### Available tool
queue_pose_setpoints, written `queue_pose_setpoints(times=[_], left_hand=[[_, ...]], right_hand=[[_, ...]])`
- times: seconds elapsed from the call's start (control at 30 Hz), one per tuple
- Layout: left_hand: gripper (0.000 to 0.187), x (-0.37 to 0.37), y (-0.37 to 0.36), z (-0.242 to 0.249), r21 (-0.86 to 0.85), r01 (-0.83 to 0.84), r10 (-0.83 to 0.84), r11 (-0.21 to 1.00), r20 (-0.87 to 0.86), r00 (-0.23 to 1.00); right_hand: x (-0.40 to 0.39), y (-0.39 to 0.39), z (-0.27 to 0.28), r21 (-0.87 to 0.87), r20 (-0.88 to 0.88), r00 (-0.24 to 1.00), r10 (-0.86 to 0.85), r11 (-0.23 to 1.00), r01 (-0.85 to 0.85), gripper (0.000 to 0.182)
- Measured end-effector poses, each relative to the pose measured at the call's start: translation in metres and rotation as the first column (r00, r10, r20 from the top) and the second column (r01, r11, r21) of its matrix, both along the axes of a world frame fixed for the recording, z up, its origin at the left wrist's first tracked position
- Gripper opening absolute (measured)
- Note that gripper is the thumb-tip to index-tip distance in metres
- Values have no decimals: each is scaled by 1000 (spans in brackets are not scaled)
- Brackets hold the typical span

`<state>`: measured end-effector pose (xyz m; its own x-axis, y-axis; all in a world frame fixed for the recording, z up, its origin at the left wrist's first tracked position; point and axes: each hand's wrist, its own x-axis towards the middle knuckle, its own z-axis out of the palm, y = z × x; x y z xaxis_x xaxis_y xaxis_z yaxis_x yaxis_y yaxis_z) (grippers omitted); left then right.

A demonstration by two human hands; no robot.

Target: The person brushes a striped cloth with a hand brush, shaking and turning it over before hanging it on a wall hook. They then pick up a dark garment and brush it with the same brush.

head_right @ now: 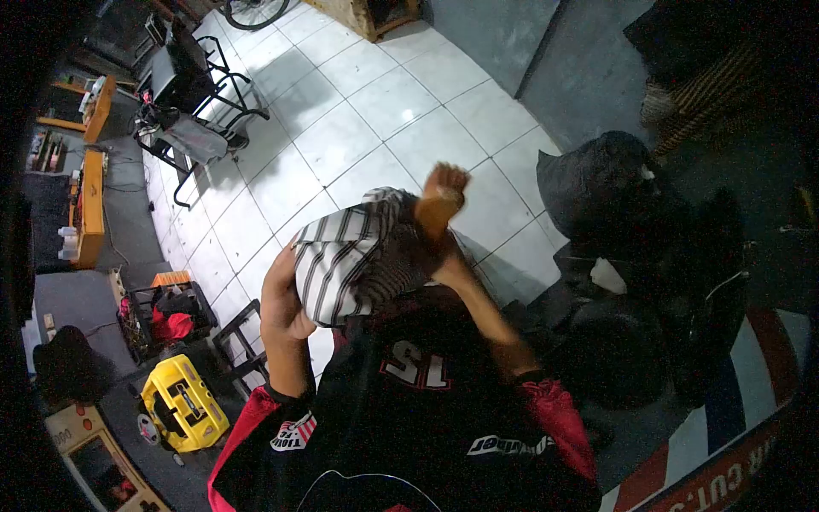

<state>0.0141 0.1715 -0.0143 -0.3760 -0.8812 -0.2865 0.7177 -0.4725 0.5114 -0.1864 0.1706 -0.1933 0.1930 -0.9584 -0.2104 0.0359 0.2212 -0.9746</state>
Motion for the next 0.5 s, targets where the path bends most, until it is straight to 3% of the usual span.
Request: queue_pose_setpoints(times=[0.07,0.17,0.23,0.3,0.37,0.43,0.47,0.5], left_hand=[[33,7,3,0,-53,17,-22,998,-106,994],[32,10,8,-1,-78,-57,41,995,-192,981],[34,15,12,-9,73,-115,129,991,-234,964],[34,17,12,-15,168,-130,178,977,-310,934],[34,17,12,-17,138,-160,196,977,-307,931],[34,17,13,-19,130,-171,206,977,-338,918],[34,13,13,-15,115,-157,189,981,-370,910],[35,15,13,-17,110,-138,169,984,-360,917]], right_hand=[[8,-7,33,137,-42,994,97,986,-90,54],[28,-6,23,-48,124,990,64,997,-59,57],[40,-5,23,-170,63,998,21,985,-10,53],[45,-5,30,-273,-50,996,-71,960,55,43],[47,-2,25,-322,0,983,-183,931,174,33],[49,3,10,-293,202,933,-298,890,348,22],[49,6,14,-257,229,945,-234,922,290,14],[50,8,5,-276,86,982,-169,943,186,15]])
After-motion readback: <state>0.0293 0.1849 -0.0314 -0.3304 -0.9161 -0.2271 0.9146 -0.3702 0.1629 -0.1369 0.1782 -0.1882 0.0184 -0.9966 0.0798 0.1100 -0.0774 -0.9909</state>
